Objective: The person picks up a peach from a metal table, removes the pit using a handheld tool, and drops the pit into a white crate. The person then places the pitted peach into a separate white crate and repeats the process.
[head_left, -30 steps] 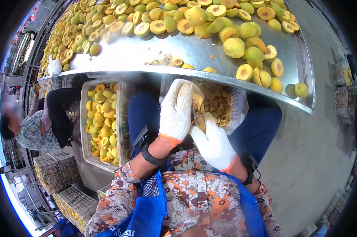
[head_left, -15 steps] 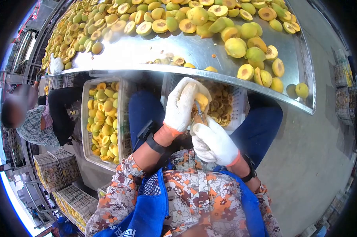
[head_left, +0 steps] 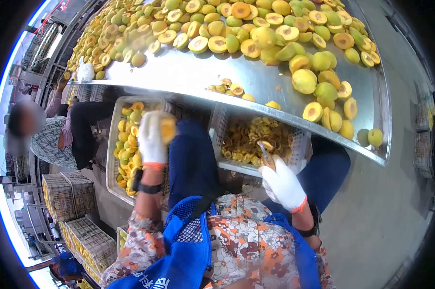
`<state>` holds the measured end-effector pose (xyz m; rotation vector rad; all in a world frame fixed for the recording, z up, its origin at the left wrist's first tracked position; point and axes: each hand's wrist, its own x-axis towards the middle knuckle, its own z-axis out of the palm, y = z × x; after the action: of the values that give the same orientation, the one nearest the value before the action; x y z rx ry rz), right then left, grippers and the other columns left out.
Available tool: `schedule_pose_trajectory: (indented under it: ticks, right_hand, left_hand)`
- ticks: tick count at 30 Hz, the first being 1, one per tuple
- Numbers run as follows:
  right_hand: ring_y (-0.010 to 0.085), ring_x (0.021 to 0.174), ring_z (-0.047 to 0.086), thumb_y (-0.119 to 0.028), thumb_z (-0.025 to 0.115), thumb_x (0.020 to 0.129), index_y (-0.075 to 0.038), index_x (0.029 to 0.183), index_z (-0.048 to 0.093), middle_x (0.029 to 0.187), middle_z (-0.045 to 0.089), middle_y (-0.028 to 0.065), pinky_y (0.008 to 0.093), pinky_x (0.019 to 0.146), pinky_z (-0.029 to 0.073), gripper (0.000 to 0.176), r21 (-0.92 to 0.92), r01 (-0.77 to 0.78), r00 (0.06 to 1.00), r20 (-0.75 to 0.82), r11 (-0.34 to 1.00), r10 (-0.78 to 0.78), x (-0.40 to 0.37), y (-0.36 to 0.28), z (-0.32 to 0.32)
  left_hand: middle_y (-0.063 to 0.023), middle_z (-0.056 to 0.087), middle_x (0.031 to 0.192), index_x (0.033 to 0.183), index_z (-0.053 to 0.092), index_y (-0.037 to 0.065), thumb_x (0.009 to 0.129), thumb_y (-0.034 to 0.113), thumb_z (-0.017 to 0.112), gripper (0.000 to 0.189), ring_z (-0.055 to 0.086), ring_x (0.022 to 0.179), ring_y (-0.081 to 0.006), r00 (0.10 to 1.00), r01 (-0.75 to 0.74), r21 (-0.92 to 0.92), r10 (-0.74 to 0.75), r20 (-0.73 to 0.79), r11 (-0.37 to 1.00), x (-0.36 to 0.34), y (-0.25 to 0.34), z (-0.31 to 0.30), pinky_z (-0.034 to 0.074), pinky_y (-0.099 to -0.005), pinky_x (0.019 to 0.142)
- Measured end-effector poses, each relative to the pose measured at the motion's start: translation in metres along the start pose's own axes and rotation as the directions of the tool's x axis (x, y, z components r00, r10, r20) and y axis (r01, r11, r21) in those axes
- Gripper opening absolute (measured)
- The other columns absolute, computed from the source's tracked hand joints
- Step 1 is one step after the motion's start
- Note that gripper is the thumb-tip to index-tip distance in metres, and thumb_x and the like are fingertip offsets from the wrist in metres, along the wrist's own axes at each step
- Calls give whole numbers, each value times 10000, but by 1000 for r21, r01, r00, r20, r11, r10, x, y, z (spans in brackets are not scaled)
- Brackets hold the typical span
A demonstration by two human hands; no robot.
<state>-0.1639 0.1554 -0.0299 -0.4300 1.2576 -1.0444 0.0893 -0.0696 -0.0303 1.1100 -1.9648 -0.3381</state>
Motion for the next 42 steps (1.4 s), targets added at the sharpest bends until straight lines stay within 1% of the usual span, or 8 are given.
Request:
schedule_pose_trajectory:
  ticks: [2,5,10,15,23,29,35,42]
  right_hand:
    - [78,473,468,-284,611,1007,-68,1052,500,656,523,-11,244,423,366,247,-85,-136,985,-121,987,125,1,12,-10]
    - [69,504,479,-289,624,997,-65,1016,512,666,522,-10,248,436,371,251,-66,-152,983,-111,986,144,3,21,-8]
    - [518,879,664,-391,628,962,39,1127,543,889,656,336,522,737,523,468,-653,65,978,-108,755,-177,24,34,2]
    - [536,981,648,-407,621,955,-12,1260,490,984,664,361,511,820,526,516,-669,-23,991,-111,743,-70,17,23,13]
    - [556,938,625,-439,603,960,3,1243,501,962,646,369,563,784,512,534,-657,31,977,-140,753,-161,18,34,10]
    - [487,958,676,-331,643,948,-26,1174,538,952,682,294,476,788,531,393,-618,95,943,-196,780,-270,12,4,22]
    - [432,799,677,-213,680,946,-13,1181,570,858,673,230,445,688,532,327,-703,441,773,-18,557,-635,-6,-32,44]
    - [475,747,661,-164,665,955,73,1213,524,880,643,283,501,588,523,378,-765,439,727,-6,471,-687,-4,-16,47]
  left_hand:
    - [-172,649,1017,1054,624,26,1007,243,572,227,638,856,-383,899,330,270,-389,202,904,-4,-67,-50,537,-410,767]
    - [-182,644,1144,1086,641,76,956,284,645,245,632,1037,-391,967,75,733,-228,112,677,-6,-111,-74,517,-494,876]
    - [-179,649,1146,1189,632,62,976,241,619,279,620,1063,-361,981,126,201,-152,120,971,90,-32,10,496,-440,936]
    - [-247,626,1277,1437,492,53,960,327,611,563,612,1173,-345,938,186,98,-206,278,978,189,-42,144,480,-398,984]
    - [-145,633,1010,1093,628,30,765,354,819,498,649,873,-250,903,-62,140,-4,429,988,201,-66,157,539,-348,818]
    - [-119,642,1066,1195,571,-2,821,239,768,487,660,930,-199,885,325,-495,-74,460,806,116,14,88,569,-324,767]
    - [-145,663,928,1204,549,25,924,227,554,345,694,797,-298,632,775,-630,-89,770,47,24,82,66,586,-363,690]
    - [-127,659,1080,1232,578,32,981,169,489,300,664,937,-199,715,697,-684,-135,686,216,-10,111,71,551,-332,856]
